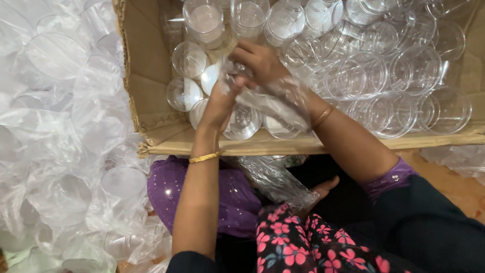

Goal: The person sits on the floor in front of a cardboard box filled with clear plastic cups and bags. They open a plastic bag, place cups into it one at a time, and set filled bags back among the cups in the box, repeating the bagging cycle.

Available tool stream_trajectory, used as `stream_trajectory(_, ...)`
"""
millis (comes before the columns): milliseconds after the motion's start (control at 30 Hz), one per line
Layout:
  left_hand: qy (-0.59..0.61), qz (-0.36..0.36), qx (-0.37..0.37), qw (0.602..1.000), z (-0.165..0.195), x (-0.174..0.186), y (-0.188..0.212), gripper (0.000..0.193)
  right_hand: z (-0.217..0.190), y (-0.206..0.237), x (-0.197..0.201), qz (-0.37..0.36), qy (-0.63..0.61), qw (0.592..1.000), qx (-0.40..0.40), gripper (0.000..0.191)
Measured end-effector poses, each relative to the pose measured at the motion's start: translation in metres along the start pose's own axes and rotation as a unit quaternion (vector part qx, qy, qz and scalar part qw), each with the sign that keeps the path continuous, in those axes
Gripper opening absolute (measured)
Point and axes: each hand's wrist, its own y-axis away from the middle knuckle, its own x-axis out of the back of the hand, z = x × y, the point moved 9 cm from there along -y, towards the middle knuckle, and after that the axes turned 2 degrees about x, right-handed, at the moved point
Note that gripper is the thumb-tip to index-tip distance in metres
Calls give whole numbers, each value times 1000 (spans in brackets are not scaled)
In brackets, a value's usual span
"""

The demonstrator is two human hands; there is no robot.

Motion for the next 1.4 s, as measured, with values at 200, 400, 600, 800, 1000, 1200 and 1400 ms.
stream_trajectory(200, -109, -5, 21, 994, -4, -4, 2, 41, 43, 12, 4, -58, -295, 935, -189, 43)
stream_trajectory(400, -284, 71, -78, 953, 1, 11, 2, 43, 58, 14, 23, -159, -85, 961, -207, 36)
stream_trajectory(600, 50, -10, 78, 996, -9, 3, 5, 65, 17, 10, 76, 88, 56, 985, -136, 46)
stream_trajectory(800, 89, -47, 187, 977, -11, -12, 5, 45, -71, 52, -6, -102, -43, 990, -87, 50)
stream_trajectory(1000, -89, 2, 128, 988, -24, 1, -27, 34, -100, 81, -29, -188, -129, 968, -107, 44)
stream_trajectory(1200, -31, 90, 27, 995, -22, 19, -62, 24, -112, 124, 27, -46, -120, 990, -65, 43)
stream_trajectory(1400, -138, 125, -5, 982, -12, 41, -63, 29, -101, 230, -67, -282, -215, 883, -306, 50)
